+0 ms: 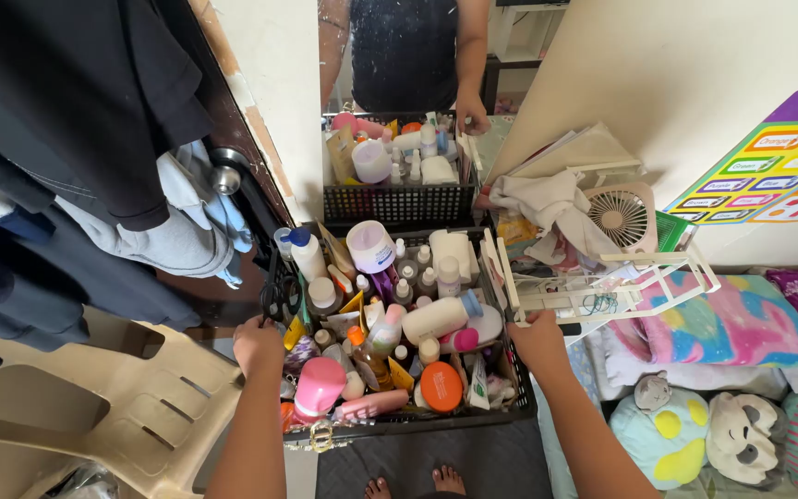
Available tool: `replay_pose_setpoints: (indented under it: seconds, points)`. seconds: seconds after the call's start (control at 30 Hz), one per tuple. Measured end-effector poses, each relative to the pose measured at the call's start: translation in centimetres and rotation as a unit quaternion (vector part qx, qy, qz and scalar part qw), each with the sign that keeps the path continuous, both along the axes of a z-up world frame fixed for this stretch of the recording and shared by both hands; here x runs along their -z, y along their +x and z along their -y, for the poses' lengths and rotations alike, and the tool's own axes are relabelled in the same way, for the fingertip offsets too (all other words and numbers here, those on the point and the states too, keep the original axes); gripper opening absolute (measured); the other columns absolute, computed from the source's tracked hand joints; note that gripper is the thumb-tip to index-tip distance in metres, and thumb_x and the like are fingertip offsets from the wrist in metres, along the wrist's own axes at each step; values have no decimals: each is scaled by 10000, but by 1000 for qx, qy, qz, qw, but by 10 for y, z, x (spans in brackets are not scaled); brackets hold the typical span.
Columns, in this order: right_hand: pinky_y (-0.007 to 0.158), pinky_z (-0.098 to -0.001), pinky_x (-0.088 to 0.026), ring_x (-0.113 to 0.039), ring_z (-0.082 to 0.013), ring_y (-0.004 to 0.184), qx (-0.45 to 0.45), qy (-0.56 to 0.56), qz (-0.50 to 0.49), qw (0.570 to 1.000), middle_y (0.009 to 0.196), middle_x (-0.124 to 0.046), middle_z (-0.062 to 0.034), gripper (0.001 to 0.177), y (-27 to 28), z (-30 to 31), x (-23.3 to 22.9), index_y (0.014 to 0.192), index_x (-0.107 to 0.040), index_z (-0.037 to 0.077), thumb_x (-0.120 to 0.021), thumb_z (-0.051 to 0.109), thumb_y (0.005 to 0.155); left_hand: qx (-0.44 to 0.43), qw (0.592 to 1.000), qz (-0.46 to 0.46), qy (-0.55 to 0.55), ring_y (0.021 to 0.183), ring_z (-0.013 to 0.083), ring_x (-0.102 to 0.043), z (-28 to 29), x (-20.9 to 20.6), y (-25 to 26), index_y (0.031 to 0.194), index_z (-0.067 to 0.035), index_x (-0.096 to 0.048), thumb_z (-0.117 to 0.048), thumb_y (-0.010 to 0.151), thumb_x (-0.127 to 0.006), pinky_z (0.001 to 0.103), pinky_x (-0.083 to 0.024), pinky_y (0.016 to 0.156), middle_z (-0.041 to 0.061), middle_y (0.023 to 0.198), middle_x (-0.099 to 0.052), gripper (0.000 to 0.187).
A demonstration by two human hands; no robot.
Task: The person uses a handheld blower to remove dust from a dark plastic mat on a dresser, then wipes the mat with a tissue. The person also moves a basket of toiletries and a bag of wipes to clear the workspace.
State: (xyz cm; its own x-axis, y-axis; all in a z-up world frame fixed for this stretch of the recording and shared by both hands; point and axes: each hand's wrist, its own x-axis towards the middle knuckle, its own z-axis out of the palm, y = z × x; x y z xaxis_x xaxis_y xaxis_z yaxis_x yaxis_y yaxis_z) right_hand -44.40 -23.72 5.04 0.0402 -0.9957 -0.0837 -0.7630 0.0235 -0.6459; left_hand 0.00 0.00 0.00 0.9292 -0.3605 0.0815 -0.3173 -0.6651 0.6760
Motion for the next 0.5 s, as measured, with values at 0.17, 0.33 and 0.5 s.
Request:
replay_pose_setpoints:
  seconds: [0.17, 0.33, 0.5]
  points:
    - [848, -460, -560, -724, -409, 920, -26, 60, -31, 997, 903, -738, -254, 486, -7, -2, 13, 989, -696, -11, -669, 462, 879, -23, 999, -20, 11, 1184, 396, -598, -11, -4, -6, 1128, -81, -773, -248, 948, -627, 478, -456, 1025, 208, 1216, -683, 286]
    - [779, -492, -625, -786, -442, 853, -23, 210, -26, 977, 903, -747, -252, 514, 12, -27, -58, 1024, -683, -13, -520, 473, 988, -45, 996, -68, 33, 1239, 381, -586, -19, -10, -13, 1198, -87, -741, -260, 954, -619, 467, -448, 1059, 190, 1293, -664, 323]
    - [888, -538, -513, -653, -487, 998, -72, 71, -29, 994, 995, -710, -285, 478, 16, -3, -15, 1067, -694, 40, -492, 468, 998, -69, 988, -110, 88, 1280, 373, -559, -6, -32, -16, 1331, -200, -656, -259, 908, -587, 481, -454, 1044, 139, 1405, -588, 432]
